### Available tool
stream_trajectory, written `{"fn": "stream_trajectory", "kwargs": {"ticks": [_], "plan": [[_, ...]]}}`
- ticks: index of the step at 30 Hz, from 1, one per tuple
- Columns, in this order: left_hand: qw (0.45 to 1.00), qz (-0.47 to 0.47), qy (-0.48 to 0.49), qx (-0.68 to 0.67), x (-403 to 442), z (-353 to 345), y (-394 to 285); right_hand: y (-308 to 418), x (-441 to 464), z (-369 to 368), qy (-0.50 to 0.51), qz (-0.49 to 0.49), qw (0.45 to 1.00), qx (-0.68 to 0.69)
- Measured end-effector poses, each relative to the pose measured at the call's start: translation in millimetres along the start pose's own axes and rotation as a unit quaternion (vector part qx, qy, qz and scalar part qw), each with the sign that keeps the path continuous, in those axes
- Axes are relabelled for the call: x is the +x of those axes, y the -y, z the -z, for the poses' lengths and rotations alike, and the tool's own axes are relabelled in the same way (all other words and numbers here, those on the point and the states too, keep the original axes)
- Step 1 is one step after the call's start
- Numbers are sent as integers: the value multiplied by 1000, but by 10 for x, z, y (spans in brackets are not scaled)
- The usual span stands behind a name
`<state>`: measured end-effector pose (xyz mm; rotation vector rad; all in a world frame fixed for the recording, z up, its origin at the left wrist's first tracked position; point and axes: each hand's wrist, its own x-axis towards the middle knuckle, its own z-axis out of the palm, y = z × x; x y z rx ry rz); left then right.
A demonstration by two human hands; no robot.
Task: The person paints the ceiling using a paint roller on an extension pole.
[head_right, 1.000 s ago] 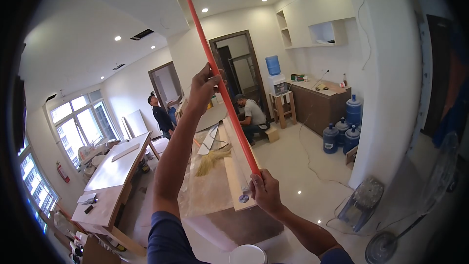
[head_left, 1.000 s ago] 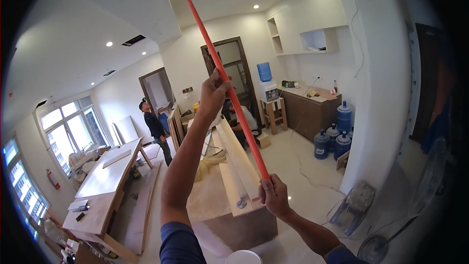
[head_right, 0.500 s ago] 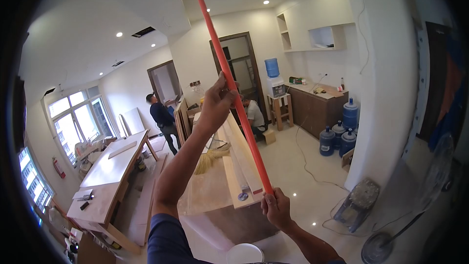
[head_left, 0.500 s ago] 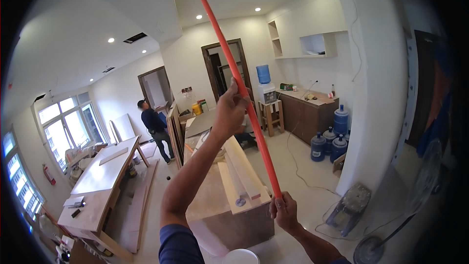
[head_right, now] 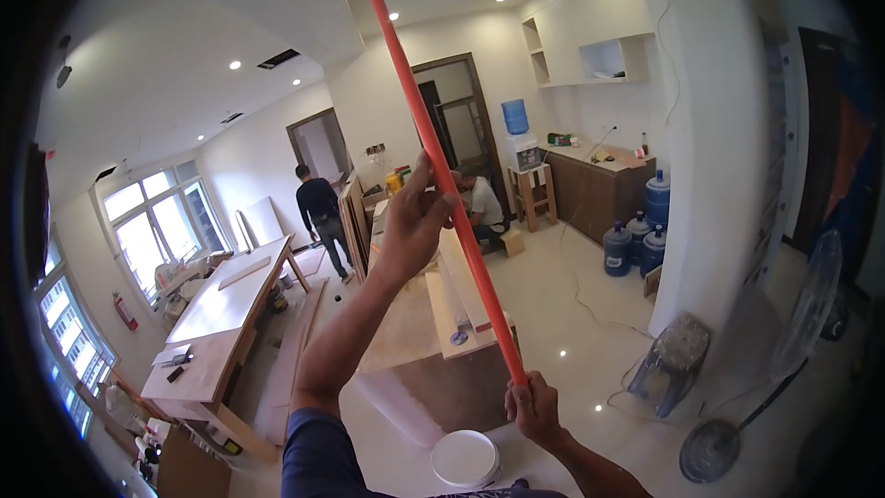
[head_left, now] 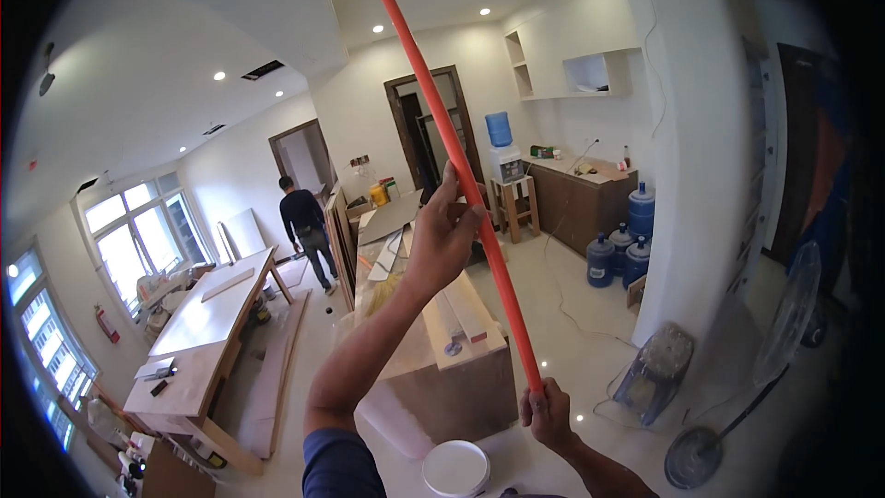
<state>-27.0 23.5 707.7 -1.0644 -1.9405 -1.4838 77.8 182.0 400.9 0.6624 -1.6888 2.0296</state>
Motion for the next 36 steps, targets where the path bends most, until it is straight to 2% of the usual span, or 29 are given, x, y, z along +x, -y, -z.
{"fn": "stream_trajectory", "kwargs": {"ticks": [4, 7, 10, 21, 25, 28, 36], "plan": [[999, -15, -11, 29, -104, -29, -127, 112, -152, -16, 0, 5, 1000, -12], [1000, 3, -15, -10, -191, -56, -238, 197, -244, -13, 3, -9, 1000, -4], [1000, 18, -15, 6, -264, -29, -351, 197, -319, -40, 1, -15, 1000, 11], [1000, 9, -23, 5, -193, 362, -327, 266, -180, -378, 0, -21, 1000, 18], [999, -5, -31, 27, -14, 562, -171, 220, 60, -564, 2, -13, 1000, 12], [999, 18, -16, 38, 187, 761, -46, 166, 303, -715, 3, -20, 1000, 3], [998, 43, -38, -18, 772, 1268, 427, 174, 1057, -1078, 9, -14, 1000, -6]]}}
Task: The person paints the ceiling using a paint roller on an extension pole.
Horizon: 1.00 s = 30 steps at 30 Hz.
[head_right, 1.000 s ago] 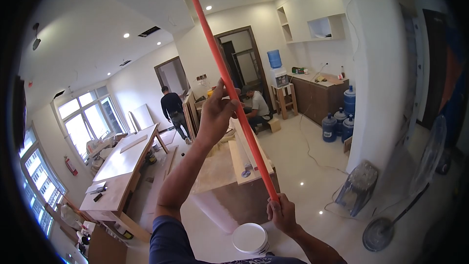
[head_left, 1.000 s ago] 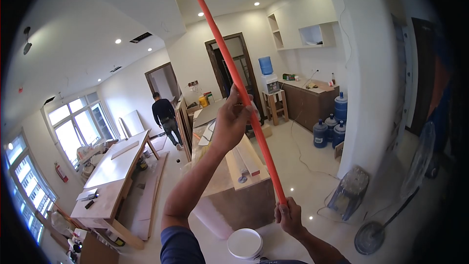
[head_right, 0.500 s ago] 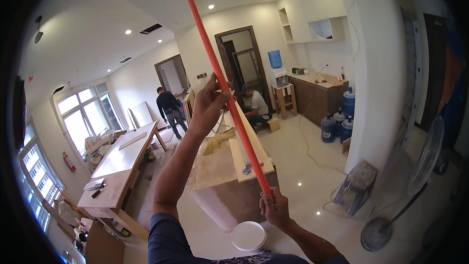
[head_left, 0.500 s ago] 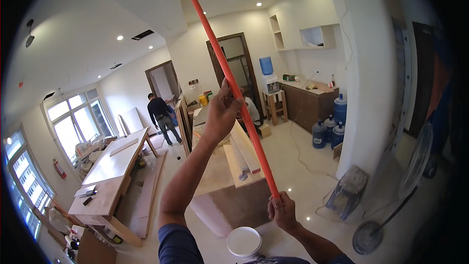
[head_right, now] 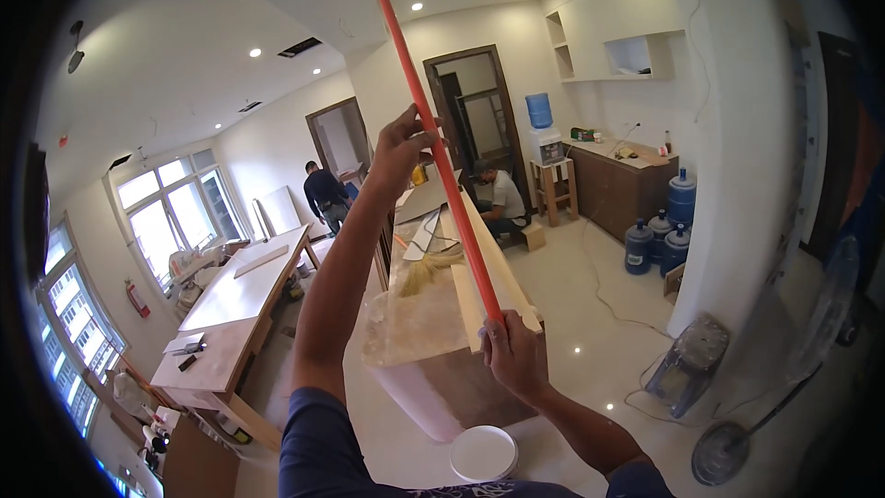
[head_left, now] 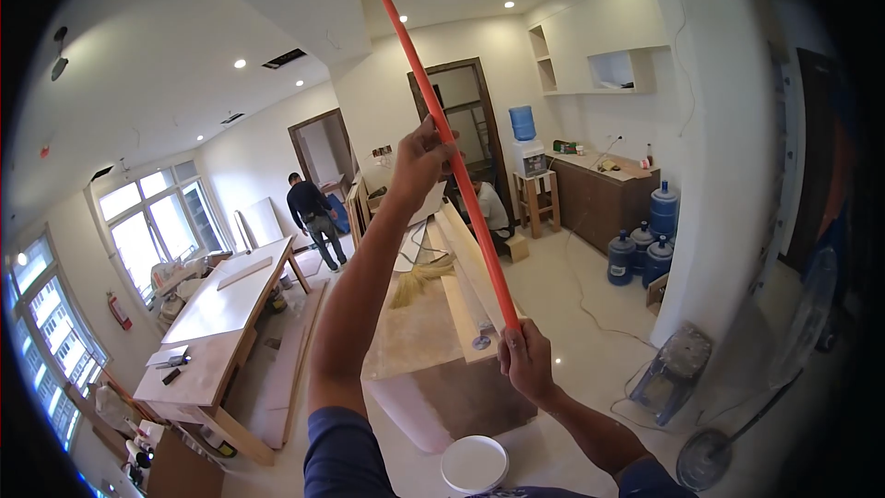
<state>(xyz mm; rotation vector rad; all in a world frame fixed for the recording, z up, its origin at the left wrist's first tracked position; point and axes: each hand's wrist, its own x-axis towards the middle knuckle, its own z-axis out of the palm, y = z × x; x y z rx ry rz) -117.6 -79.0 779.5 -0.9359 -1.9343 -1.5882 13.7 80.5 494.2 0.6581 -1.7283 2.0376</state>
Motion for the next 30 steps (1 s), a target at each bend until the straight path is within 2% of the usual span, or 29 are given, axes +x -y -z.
{"fn": "stream_trajectory", "kwargs": {"ticks": [7, 12, 21, 30], "plan": [[1000, 20, -13, 15, 633, 350, 385, -54, 622, -263, -16, -13, 999, 41], [999, 20, -16, 31, 748, 361, 443, -84, 750, -261, -16, -37, 998, 56], [994, -50, -11, 101, -16, -91, 314, -448, 39, 101, -22, 4, 1000, -10], [995, -20, 20, 97, -900, -453, -148, -632, -797, 376, -5, 7, 1000, -10]]}}
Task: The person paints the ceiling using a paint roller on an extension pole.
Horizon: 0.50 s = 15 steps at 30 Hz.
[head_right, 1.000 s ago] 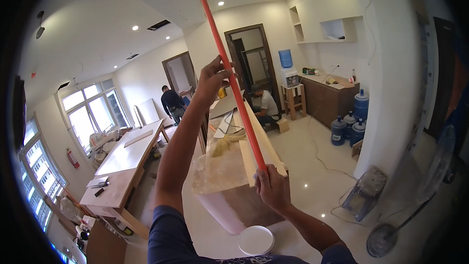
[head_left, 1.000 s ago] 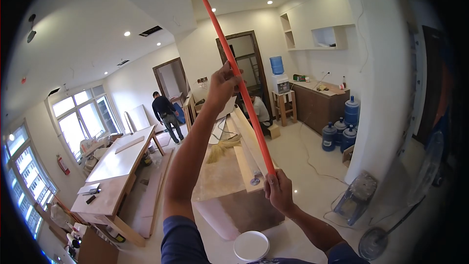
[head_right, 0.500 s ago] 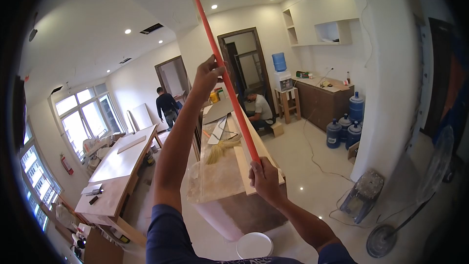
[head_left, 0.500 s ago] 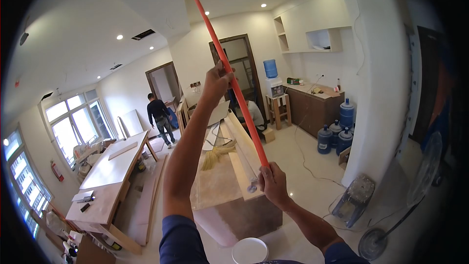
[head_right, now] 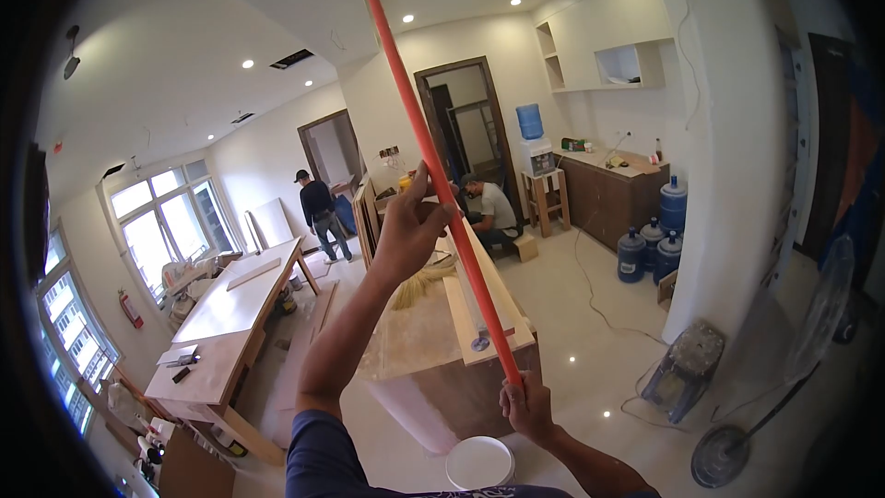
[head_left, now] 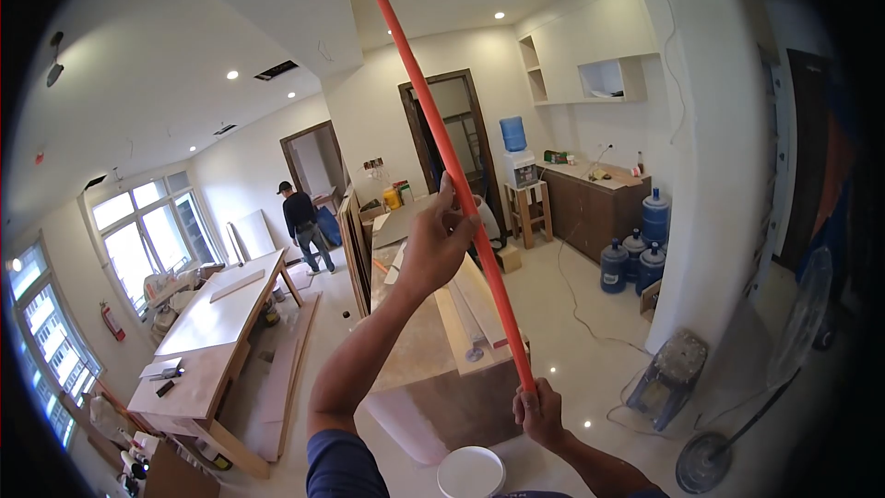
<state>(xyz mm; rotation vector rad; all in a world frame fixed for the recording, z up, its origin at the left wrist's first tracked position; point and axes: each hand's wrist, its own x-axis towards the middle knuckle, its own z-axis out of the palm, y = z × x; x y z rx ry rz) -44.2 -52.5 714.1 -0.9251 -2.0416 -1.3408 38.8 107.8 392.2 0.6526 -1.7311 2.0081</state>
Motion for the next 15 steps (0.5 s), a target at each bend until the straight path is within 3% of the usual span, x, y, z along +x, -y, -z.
{"fn": "stream_trajectory", "kwargs": {"ticks": [15], "plan": [[1000, -9, 2, -23, -443, 60, -238, 140, -461, -43, 30, -15, 999, 30]]}}
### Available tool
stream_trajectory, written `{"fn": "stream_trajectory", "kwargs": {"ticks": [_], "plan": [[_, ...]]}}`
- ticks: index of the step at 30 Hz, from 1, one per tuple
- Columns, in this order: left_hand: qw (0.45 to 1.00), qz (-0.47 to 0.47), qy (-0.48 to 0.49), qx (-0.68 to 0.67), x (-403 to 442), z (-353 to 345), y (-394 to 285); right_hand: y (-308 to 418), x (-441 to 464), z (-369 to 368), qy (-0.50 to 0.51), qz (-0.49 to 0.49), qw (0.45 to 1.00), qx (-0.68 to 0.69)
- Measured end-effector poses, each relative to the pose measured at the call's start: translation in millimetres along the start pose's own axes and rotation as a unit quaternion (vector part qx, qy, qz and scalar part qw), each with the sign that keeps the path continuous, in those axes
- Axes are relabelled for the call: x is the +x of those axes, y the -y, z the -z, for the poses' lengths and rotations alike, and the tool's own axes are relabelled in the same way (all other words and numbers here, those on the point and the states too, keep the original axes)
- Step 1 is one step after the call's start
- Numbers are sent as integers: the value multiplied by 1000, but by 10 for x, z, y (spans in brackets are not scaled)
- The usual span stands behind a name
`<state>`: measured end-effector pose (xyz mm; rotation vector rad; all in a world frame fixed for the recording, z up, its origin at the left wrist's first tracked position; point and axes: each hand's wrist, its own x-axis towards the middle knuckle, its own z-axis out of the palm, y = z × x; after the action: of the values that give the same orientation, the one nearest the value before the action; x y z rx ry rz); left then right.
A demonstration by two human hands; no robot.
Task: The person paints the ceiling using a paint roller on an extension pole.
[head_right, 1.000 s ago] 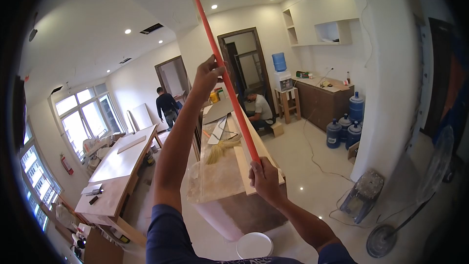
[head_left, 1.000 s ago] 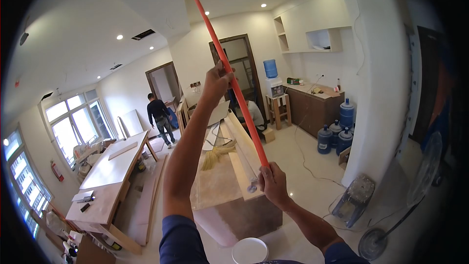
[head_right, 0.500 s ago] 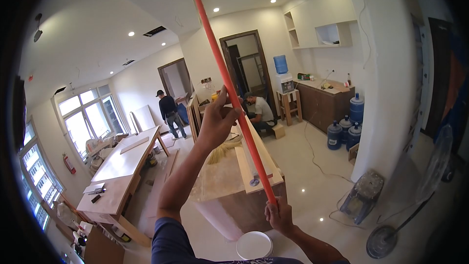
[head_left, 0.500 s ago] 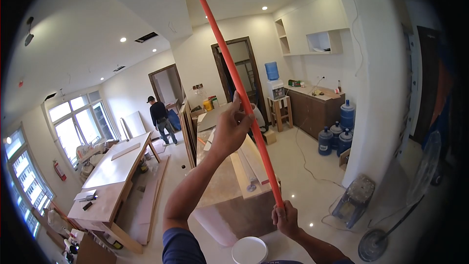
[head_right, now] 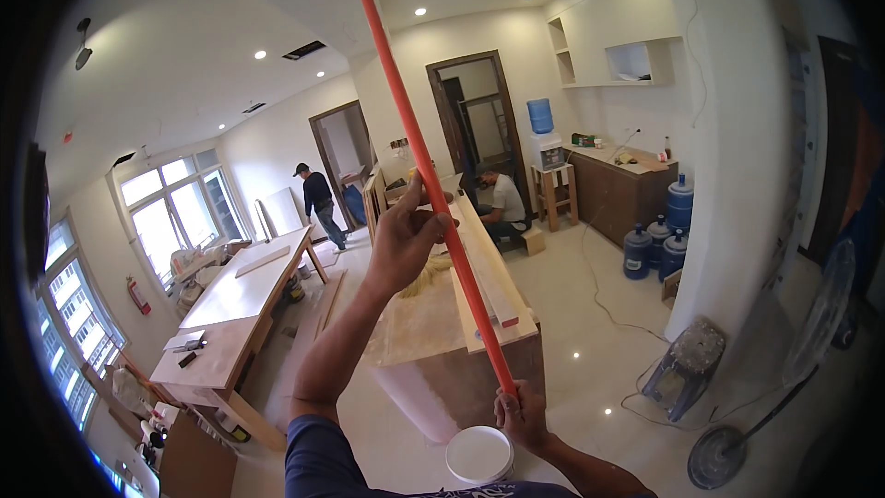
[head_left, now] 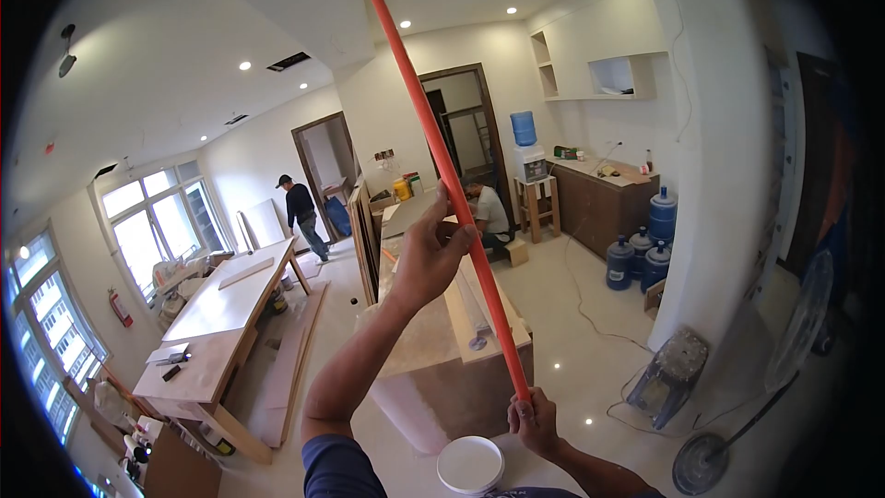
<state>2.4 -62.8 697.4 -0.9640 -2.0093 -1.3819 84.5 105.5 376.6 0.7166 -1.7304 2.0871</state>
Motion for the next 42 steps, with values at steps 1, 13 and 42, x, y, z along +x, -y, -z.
{"fn": "stream_trajectory", "kwargs": {"ticks": [1, 13, 42], "plan": [[1000, 2, -4, 2, 4, 16, -5, 20, 10, -16, 1, 4, 1000, 4], [999, -16, -44, 24, 519, 461, 299, 317, 567, -427, 1, -14, 999, 34], [996, 24, -83, 10, 637, 625, 339, 302, 870, -732, 9, 5, 1000, -25]]}}
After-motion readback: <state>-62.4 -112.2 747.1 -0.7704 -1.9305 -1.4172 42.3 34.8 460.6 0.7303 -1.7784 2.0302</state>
